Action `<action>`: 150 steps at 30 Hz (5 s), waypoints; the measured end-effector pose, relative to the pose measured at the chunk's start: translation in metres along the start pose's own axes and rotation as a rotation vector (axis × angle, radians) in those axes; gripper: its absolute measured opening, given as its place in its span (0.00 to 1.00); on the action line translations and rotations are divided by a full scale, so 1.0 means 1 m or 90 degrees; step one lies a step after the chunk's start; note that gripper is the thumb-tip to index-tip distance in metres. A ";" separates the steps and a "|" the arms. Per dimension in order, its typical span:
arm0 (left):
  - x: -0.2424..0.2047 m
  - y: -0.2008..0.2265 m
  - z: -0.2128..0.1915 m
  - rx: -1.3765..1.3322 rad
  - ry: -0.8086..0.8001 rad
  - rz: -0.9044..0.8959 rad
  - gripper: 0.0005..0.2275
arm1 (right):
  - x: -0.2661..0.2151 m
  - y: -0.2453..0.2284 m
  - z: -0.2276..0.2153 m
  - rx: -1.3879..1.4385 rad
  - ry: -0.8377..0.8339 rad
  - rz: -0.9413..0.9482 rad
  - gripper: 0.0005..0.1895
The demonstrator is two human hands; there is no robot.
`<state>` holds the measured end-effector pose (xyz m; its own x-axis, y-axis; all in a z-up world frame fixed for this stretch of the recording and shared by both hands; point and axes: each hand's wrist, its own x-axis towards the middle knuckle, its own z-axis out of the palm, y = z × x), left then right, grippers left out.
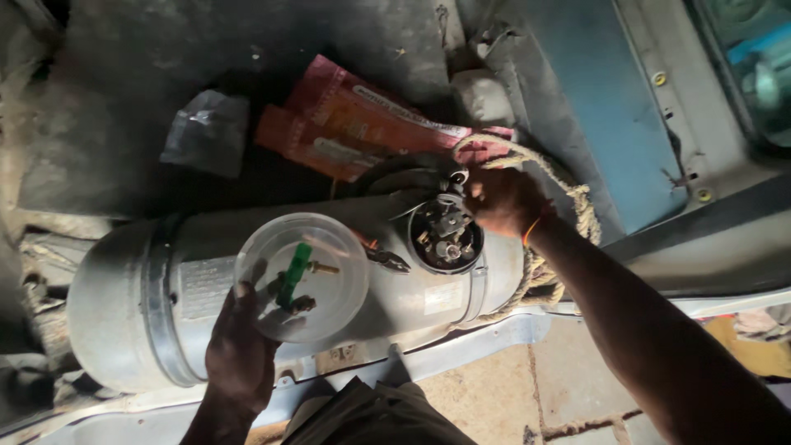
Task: The person detaches a component from a large metal tank in a vehicle using pliers. They then move to a workbench, remove a replacement part from a plastic bag, and handle the component and a screwdriver.
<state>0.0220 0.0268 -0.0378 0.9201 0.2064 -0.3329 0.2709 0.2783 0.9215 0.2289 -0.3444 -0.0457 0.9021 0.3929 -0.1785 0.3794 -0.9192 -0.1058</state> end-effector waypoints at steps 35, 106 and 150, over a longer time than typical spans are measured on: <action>0.017 -0.027 -0.047 0.186 -0.004 0.046 0.28 | -0.022 -0.028 0.033 -0.320 0.103 -0.161 0.05; 0.177 -0.073 -0.107 1.029 0.180 0.278 0.23 | 0.401 0.009 0.358 0.068 -0.268 0.166 0.15; 0.175 -0.059 -0.096 0.942 0.227 0.300 0.21 | 0.363 -0.090 0.368 0.158 -0.204 0.053 0.17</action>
<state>0.1396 0.1367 -0.1700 0.9444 0.2656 0.1937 0.2135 -0.9436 0.2529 0.4464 -0.1093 -0.4612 0.8030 0.3415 -0.4884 0.2108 -0.9293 -0.3032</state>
